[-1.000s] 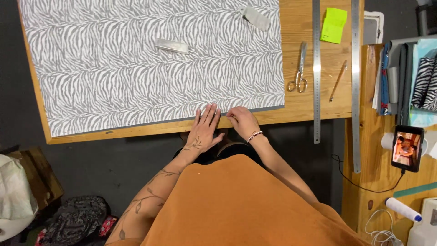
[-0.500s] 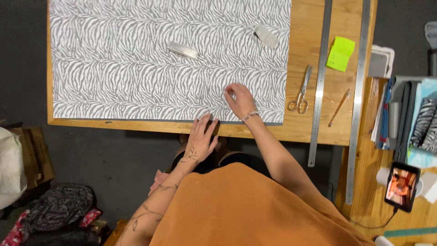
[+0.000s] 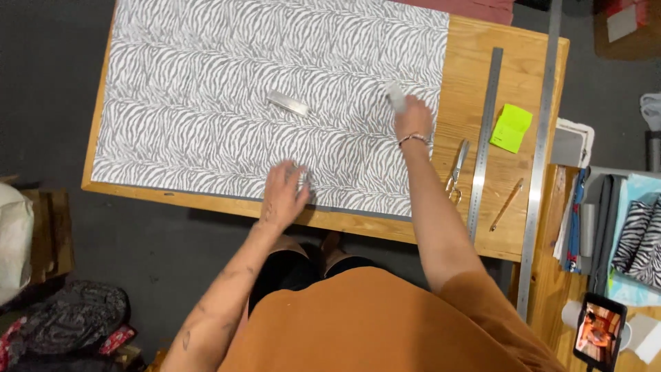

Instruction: The person unfolds a zebra-print fabric on a table, smooths it out, and then uses pins to secure the fabric to the table surface. They place multiple pins along the edges and corners of the fabric.

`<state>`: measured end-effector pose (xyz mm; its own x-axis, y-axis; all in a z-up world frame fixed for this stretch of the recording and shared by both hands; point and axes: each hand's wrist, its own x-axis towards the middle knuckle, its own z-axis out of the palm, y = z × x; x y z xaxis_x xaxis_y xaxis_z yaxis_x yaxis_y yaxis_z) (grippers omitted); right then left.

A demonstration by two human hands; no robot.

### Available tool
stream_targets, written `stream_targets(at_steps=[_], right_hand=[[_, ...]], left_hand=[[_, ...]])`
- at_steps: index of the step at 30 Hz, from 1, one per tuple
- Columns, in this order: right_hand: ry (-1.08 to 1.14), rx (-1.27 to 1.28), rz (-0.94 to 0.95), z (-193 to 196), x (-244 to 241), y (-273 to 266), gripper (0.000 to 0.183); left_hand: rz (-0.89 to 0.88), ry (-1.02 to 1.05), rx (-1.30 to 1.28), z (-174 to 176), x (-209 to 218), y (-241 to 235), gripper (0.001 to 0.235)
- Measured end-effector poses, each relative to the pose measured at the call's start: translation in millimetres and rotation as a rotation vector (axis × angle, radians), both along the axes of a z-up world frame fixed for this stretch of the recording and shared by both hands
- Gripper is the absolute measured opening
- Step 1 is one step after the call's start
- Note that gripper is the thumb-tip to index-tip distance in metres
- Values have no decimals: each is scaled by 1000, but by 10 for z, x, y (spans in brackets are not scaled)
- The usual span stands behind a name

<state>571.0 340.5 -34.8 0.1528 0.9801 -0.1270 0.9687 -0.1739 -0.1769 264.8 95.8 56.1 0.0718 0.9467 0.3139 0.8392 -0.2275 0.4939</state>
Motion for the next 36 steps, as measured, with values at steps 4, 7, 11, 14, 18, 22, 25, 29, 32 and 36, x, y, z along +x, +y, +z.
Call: stream_targets(at_steps=[4, 7, 11, 14, 18, 22, 25, 29, 32, 36], right_hand=[[663, 112, -22, 486, -462, -812, 54], [1076, 146, -80, 754, -696, -1242, 57], [1406, 115, -243, 590, -946, -1546, 57], [1505, 184, -310, 543, -1114, -1636, 62], [1549, 260, -385, 545, -1310, -1688, 60], [1570, 288, -394, 804, -1471, -1777, 58], [1548, 313, -418, 1021, -1481, -1927, 56], [1183, 253, -284, 1240, -1391, -2099, 61], [1034, 224, -272, 1430, -1326, -2180, 58], [968, 226, -304, 1692, -1310, -2329, 56]], left_hand=[[18, 69, -24, -157, -171, 814, 49], [-20, 176, -110, -169, -298, 1388, 64], [-93, 246, -173, -424, -565, 1784, 52], [-129, 328, -287, -454, -731, 1825, 39], [-315, 75, -433, -464, -608, 1603, 37], [-520, -305, -466, -305, -431, 1263, 41], [-518, -391, -619, -80, -351, 1134, 45], [-662, -357, -611, -176, -289, 1137, 45], [-688, -395, -667, -115, -147, 1158, 42], [-674, -441, -759, 139, -23, 1107, 44]])
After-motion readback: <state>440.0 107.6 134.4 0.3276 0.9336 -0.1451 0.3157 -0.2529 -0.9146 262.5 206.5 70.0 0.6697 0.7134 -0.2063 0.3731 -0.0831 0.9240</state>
